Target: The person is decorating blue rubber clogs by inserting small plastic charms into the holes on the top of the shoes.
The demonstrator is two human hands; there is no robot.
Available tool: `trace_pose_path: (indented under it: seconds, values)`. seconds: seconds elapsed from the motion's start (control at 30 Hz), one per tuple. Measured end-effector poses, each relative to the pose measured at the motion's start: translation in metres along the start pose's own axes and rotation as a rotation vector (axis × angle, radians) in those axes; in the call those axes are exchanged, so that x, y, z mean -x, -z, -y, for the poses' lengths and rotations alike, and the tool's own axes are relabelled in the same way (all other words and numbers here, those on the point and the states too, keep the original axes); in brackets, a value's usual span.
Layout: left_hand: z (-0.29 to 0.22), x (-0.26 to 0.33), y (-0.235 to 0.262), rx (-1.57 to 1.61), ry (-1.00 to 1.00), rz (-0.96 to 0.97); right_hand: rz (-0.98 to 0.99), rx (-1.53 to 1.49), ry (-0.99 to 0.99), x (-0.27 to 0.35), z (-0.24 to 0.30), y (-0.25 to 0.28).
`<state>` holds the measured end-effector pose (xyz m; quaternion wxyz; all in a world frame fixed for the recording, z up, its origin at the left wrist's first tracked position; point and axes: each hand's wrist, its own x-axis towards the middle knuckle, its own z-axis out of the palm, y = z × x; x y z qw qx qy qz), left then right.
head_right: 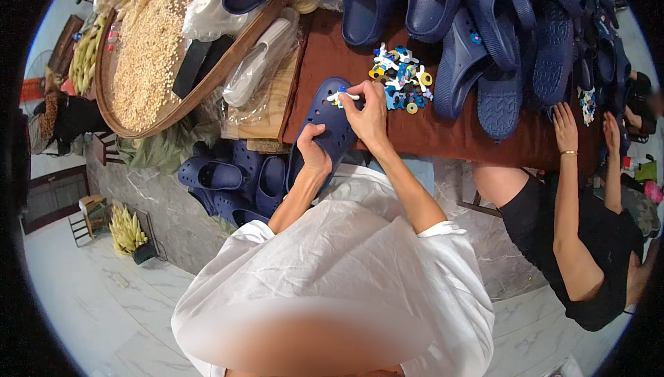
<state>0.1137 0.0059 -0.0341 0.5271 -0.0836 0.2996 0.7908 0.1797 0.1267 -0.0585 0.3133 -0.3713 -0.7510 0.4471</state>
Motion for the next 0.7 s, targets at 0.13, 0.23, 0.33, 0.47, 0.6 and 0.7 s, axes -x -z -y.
trace_pose_path:
  seconds: [0.13,0.23,0.33,0.47,0.6,0.7]
  values:
    - [0.008,-0.004,0.005,-0.038,-0.039,-0.052,-0.152,0.096,0.070,0.009,0.000,-0.006]
    - [0.004,-0.003,0.005,-0.053,-0.011,-0.059,0.010,-0.033,-0.057,0.000,0.004,0.011]
    - [-0.006,0.005,-0.010,-0.092,0.026,-0.142,0.246,-0.216,-0.223,-0.016,-0.007,0.030]
    - [-0.018,0.014,-0.008,-0.032,0.097,-0.038,0.474,-0.237,-0.227,-0.024,0.003,0.050]
    - [-0.019,0.019,-0.002,-0.089,0.113,-0.001,0.623,-0.315,-0.230,-0.025,0.009,0.059]
    - [-0.014,0.020,-0.002,-0.155,0.080,-0.033,0.561,-0.457,-0.182,-0.015,0.009,0.045]
